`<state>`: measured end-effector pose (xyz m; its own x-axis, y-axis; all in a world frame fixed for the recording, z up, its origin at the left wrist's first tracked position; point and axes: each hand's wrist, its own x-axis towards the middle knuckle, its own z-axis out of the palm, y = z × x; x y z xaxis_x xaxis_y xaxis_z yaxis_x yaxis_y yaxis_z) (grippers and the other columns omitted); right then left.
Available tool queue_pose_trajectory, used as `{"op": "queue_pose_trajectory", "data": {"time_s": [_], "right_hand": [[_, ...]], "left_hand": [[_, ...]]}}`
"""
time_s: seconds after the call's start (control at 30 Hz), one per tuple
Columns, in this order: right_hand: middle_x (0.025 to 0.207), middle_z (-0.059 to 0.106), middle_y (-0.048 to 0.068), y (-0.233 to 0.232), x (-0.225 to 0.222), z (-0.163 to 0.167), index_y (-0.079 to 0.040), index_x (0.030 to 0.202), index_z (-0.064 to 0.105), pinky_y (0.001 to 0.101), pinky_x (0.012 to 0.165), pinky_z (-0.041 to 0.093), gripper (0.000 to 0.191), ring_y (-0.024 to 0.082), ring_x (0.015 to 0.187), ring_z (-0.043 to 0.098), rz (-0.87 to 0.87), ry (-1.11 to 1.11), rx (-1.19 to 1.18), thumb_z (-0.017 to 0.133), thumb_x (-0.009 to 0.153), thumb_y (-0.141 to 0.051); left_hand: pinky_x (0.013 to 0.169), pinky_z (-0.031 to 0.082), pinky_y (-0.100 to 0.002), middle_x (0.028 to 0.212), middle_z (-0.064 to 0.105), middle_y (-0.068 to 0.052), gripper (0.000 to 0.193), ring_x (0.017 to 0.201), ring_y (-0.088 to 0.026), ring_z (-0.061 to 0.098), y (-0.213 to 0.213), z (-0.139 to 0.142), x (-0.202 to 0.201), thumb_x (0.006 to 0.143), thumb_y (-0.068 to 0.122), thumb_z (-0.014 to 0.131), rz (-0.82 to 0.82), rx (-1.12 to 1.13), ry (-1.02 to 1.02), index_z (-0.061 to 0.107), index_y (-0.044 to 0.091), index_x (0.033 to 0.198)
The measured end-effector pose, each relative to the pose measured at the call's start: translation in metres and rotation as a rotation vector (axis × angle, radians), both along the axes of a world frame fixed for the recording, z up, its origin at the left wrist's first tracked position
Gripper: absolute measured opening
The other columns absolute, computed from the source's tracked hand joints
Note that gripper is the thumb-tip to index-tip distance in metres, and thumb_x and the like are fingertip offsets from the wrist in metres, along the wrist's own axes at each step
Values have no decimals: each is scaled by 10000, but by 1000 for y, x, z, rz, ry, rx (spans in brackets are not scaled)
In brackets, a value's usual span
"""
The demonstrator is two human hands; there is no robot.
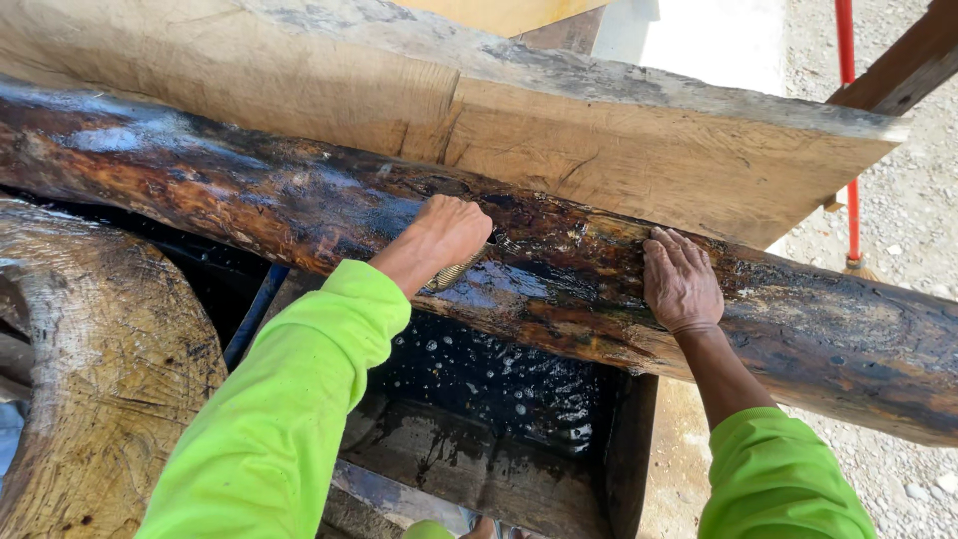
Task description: The person scoops dark liquid from a trough with a metal cup and pours it over large curved wooden beams, then rubs the wet surface by hand and scrubs sections with a brush, working along the beams and repeating the pour-and-scrub cycle on different areas.
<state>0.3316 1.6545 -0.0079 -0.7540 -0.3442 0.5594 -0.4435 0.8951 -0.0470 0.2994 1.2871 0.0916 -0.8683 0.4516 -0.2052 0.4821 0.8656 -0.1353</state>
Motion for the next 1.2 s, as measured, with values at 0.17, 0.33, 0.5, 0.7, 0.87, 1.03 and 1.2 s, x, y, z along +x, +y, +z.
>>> {"op": "queue_pose_trajectory", "data": {"time_s": [0.17,0.33,0.5,0.7,0.87,1.03,1.2], "right_hand": [[1420,654,111,4,1,-3,-92,1246,684,478,1110,437,301,317,1344,573,-32,-5,48,580,995,-219],[1445,640,107,12,3,-7,-83,1255,675,470,1156,442,276,307,1379,565,12,-7,-21,568,1036,-213],[1432,645,113,18,5,-5,-82,1237,682,475,1140,442,281,316,1360,568,20,10,-37,581,1015,-220],[1398,669,119,20,6,-1,-85,1218,691,477,1130,444,264,314,1342,586,51,9,-86,606,997,-201],[1341,696,129,35,6,0,-75,1211,684,465,1162,463,210,330,1334,617,183,-58,-245,594,1028,-123],[1373,679,135,56,38,-11,-48,1292,685,482,1212,402,241,296,1347,607,88,20,-62,556,1094,-95],[1468,628,120,61,81,-28,-49,1206,700,479,1243,319,263,287,1432,519,-12,15,29,528,1022,-126]], "left_hand": [[735,592,-481,940,766,-186,209,877,-350,764,9,1,10,890,53,569,49,-33,-19,775,38,866],[746,583,-493,953,749,-217,176,894,-381,747,53,11,20,842,52,593,35,27,-39,767,29,859],[755,580,-502,949,746,-214,150,903,-388,738,108,19,27,816,63,623,-37,63,-39,764,25,850],[731,595,-481,933,759,-191,159,875,-362,754,165,23,31,841,56,613,-144,39,-20,770,34,854],[711,590,-478,931,756,-195,180,864,-361,755,199,21,37,879,99,613,-190,96,23,786,51,872],[705,594,-484,935,767,-173,175,875,-352,758,222,19,48,871,101,617,-263,17,2,787,64,891],[719,601,-478,956,768,-167,170,882,-346,762,236,14,65,873,86,619,-285,-18,-66,784,55,903]]}}
